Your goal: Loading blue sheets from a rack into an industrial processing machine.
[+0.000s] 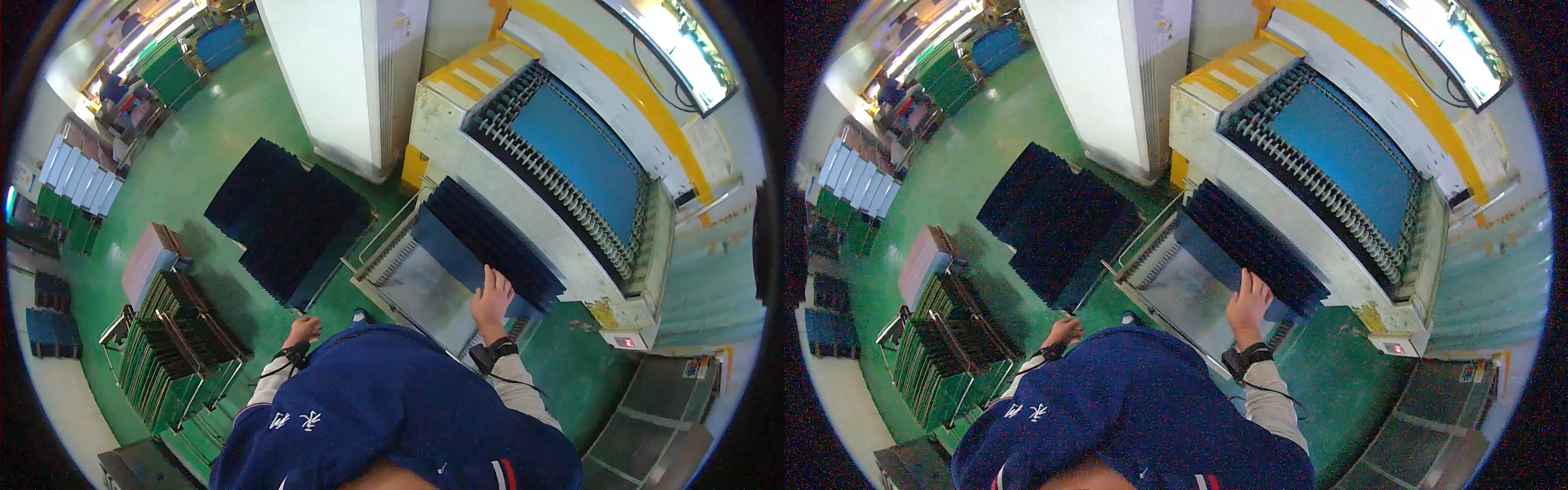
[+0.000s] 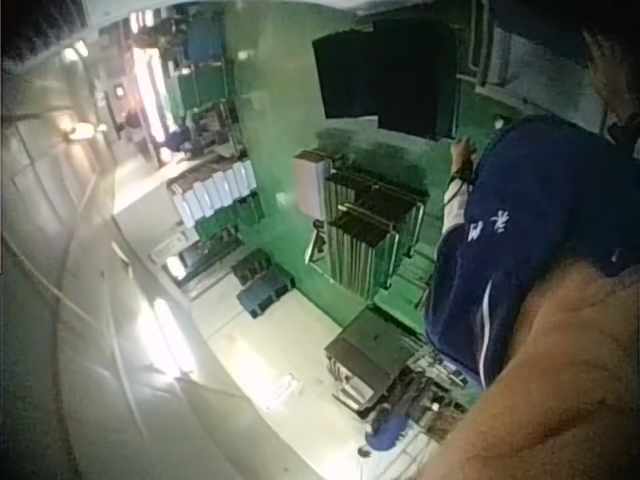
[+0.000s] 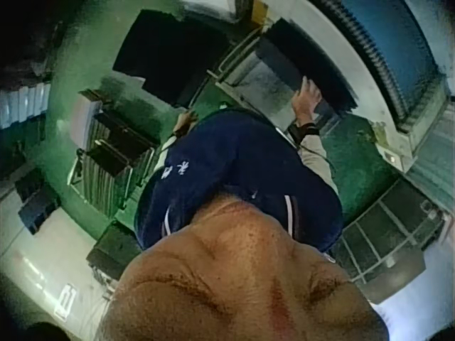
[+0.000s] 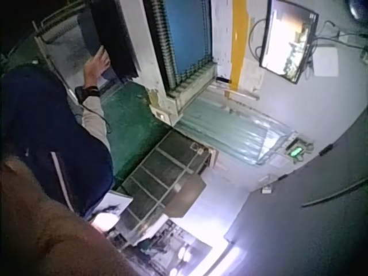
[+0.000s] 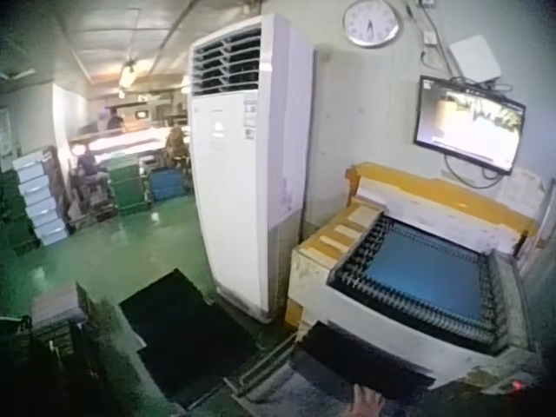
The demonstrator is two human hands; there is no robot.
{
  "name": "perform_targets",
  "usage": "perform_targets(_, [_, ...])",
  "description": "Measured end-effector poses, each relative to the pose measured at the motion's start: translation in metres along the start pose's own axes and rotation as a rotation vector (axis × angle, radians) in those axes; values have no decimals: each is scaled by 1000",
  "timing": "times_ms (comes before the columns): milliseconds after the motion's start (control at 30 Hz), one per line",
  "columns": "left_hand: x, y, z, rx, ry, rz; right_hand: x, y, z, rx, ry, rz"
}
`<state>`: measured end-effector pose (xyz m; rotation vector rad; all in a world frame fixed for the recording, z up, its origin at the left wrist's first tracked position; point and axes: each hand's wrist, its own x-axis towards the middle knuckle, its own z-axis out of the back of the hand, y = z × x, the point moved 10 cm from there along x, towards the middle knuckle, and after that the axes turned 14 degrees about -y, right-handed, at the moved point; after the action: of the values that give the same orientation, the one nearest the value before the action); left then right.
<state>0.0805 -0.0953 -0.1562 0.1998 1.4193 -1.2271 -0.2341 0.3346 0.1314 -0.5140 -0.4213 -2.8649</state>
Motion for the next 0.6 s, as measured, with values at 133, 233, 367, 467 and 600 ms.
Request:
perform_targets(133, [-10, -1, -5, -86, 39, -1, 17, -5, -2, 58, -30, 17])
perform_targets(233, [-15, -9, -1, -52, -20, -13, 29, -14, -14, 115, -85, 38])
perform_targets(367, [-24, -21, 8, -17, -100, -58, 26, -37, -65, -110, 194, -31])
perform_targets(467, [-23, -10, 13, -143, -82, -33, 33, -37, -80, -147, 282, 13])
perform_targets(600, [-48, -10, 21, -140, -116, -26, 50, -46, -88, -119, 303, -9])
